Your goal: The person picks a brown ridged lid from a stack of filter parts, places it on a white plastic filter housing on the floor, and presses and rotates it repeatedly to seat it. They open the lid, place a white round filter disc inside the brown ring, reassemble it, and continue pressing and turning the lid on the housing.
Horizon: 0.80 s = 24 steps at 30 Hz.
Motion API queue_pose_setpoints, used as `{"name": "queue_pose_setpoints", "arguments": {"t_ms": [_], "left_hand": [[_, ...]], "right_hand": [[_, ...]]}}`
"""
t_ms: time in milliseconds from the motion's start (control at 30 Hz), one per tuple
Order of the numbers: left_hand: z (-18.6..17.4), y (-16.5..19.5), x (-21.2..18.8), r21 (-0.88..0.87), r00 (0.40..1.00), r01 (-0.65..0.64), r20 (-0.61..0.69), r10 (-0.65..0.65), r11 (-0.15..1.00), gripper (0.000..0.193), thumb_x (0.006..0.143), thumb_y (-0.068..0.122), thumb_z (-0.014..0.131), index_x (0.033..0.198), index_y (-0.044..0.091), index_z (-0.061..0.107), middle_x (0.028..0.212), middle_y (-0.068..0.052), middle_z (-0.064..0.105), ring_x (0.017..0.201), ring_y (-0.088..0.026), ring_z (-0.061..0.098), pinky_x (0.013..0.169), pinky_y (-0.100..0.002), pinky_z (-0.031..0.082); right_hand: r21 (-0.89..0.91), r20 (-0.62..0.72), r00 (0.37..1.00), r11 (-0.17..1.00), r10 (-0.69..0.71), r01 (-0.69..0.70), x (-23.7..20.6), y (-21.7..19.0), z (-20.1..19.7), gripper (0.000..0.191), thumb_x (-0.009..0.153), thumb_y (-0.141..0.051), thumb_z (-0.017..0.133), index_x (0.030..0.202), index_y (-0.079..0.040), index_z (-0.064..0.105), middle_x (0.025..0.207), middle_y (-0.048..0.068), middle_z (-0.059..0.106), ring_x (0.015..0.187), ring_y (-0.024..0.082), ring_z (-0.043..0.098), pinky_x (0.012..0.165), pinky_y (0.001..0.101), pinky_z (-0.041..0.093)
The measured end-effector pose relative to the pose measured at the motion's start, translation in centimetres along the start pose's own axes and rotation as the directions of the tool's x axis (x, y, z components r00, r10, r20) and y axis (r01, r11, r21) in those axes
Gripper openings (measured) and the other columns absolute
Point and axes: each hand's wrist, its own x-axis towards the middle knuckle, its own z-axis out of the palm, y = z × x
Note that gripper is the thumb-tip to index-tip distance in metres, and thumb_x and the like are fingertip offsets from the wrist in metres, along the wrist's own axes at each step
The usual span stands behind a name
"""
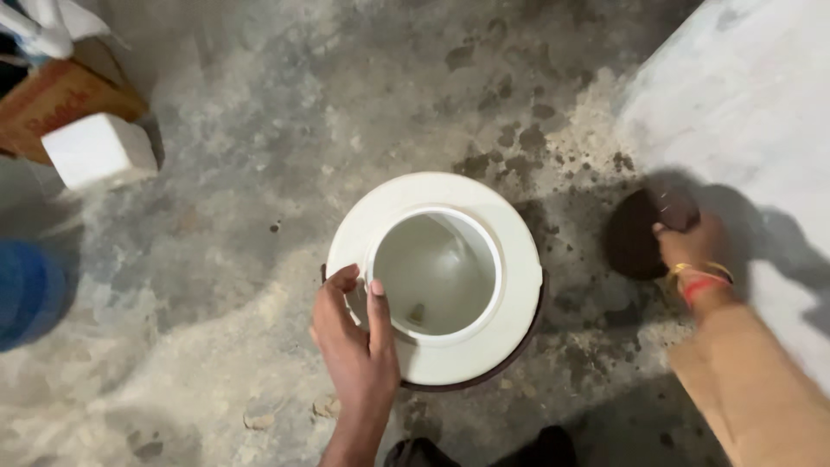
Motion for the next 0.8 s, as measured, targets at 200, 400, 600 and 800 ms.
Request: {"name": "queue_pose_setpoints", "arguments": {"t_ms": [200, 400, 600, 800], "left_hand": [[-3.0, -2.4, 1.7, -0.062, 0.995, 0.097, 0.006, -0.097, 0.993, 0.060, 0.101, 0.036, 0.060, 0.148, 0.002, 0.047, 0.150, -0.028, 0.046, 0.138, -0.045, 0.045, 0.111, -0.050, 0.037], [-4.2, -0.5, 2.1, -0.143, 0.910, 0.377, 0.242, -0.337, 0.915, 0.066, 0.092, 0.031, 0.066, 0.149, 0.006, 0.045, 0.135, -0.029, 0.064, 0.129, -0.040, 0.061, 0.108, -0.044, 0.047], [-7.1, 0.2, 1.4, -0.076, 0.994, -0.104, 0.006, 0.105, 0.992, 0.060, 0.092, 0.033, 0.066, 0.141, 0.000, 0.058, 0.139, -0.030, 0.059, 0.133, -0.046, 0.053, 0.110, -0.048, 0.043], [-6.4, -0.6, 1.9, 0.014, 0.998, 0.041, 0.040, -0.042, 0.999, 0.072, 0.094, 0.045, 0.066, 0.145, -0.005, 0.050, 0.137, -0.035, 0.056, 0.129, -0.049, 0.054, 0.108, -0.049, 0.044]], "right_hand": [[0.455, -0.183, 0.976, 0.890, 0.119, -0.023, -4.8, -2.7, -6.2, 0.061, 0.088, -0.014, 0.085, 0.131, 0.002, 0.045, 0.124, 0.019, 0.062, 0.113, 0.031, 0.063, 0.094, 0.0435, 0.053], [0.911, 0.409, 0.881, -0.058, 0.237, -0.408, -10.7, -5.3, -9.8, 0.041, 0.096, -0.011, 0.070, 0.135, -0.006, 0.060, 0.137, 0.013, 0.066, 0.124, 0.030, 0.069, 0.104, 0.0574, 0.049], [0.852, 0.523, 0.847, -0.039, 0.098, -0.521, -15.6, -5.1, -7.7, 0.043, 0.098, -0.023, 0.068, 0.139, -0.013, 0.058, 0.140, 0.006, 0.063, 0.128, 0.026, 0.061, 0.107, 0.0563, 0.045], [0.798, 0.572, 0.805, -0.334, 0.160, -0.501, -15.3, -3.6, -6.3, 0.034, 0.101, -0.031, 0.060, 0.129, -0.012, 0.067, 0.132, 0.006, 0.072, 0.124, 0.027, 0.068, 0.103, 0.0538, 0.055]]}}
